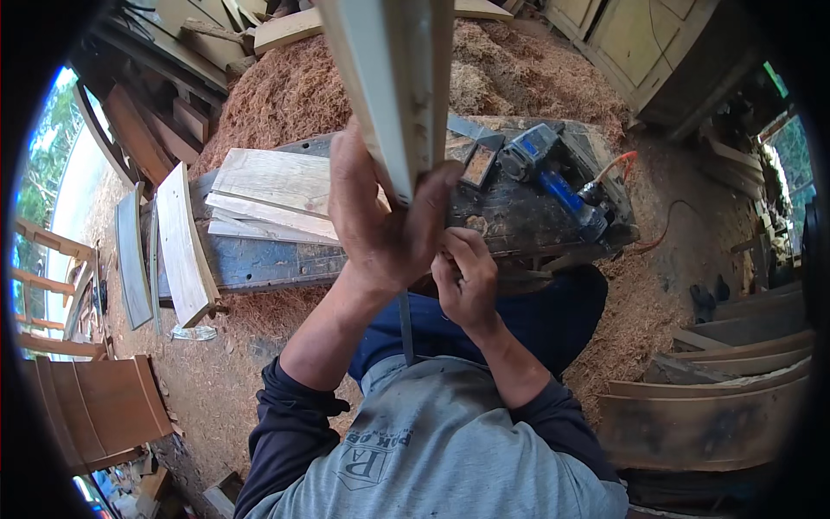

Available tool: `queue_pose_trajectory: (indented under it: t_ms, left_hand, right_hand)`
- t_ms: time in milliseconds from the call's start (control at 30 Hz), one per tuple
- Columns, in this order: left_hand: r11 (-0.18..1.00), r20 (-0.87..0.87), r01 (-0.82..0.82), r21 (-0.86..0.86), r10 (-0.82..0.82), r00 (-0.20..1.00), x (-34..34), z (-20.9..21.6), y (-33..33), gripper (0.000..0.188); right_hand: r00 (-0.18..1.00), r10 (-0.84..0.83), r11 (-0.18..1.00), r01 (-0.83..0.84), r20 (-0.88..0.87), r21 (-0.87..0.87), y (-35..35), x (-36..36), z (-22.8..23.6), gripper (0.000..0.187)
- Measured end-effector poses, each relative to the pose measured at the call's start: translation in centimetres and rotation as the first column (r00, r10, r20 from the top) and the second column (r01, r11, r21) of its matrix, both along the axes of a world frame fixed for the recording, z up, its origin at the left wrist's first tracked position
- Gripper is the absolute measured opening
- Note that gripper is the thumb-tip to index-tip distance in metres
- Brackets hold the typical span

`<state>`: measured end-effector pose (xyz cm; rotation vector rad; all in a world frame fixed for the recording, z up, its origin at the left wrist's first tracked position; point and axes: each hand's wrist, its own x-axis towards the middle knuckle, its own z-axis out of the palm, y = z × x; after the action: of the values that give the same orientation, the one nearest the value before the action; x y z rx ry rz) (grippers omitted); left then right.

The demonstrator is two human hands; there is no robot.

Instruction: The person marks lines on wooden boards using a square ruler and a pencil. They apply wood glue from a bottle to the edges of the boards and join them together to assemble a frame.

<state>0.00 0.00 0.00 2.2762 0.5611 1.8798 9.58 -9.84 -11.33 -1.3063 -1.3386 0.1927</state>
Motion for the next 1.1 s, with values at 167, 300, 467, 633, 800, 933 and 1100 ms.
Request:
queue_pose_trajectory:
  t_ms: [167,300,467,633,800,933,1100]
  left_hand:
    - [0.999,0.028,0.023,0.022,-0.024,0.999,0.0,0.2,-0.3,0.068]
    - [0.996,-0.06,-0.045,-0.082,0.04,0.997,-0.7,0.0,-1.2,0.058]
    - [0.965,-0.075,0.0,-0.261,-0.02,0.997,-1.9,-0.9,-2.0,0.052]
    - [0.867,-0.317,-0.057,-0.494,-0.119,0.941,-2.7,-1.6,-2.9,0.049]
    - [0.842,-0.376,-0.028,-0.539,-0.211,0.902,-2.8,-2.5,-2.9,0.037]
    - [0.848,-0.375,-0.057,-0.527,-0.171,0.911,-2.6,-2.1,-3.3,0.038]
    - [0.88,-0.387,-0.07,-0.469,-0.133,0.912,-2.3,-2.5,-3.4,0.039]
  right_hand:
    - [1.0,-0.002,0.998,0.002,0.007,0.055,0.8,0.6,0.2,0.015]
    - [1.0,-0.003,0.999,0.002,0.011,0.044,1.1,0.7,0.3,0.014]
    - [0.995,-0.001,0.997,-0.007,0.099,0.083,1.3,0.9,0.3,0.015]
    - [0.994,-0.021,0.997,0.014,0.103,0.075,1.1,0.9,0.0,0.019]
    - [0.993,-0.071,0.997,0.071,-0.096,-0.004,-0.6,0.0,-1.2,0.031]
    - [0.998,-0.061,0.998,0.06,0.03,0.033,-1.7,-0.9,-1.2,0.046]
    - [0.995,-0.057,0.998,0.054,0.077,0.044,-1.5,-1.4,-2.2,0.055]
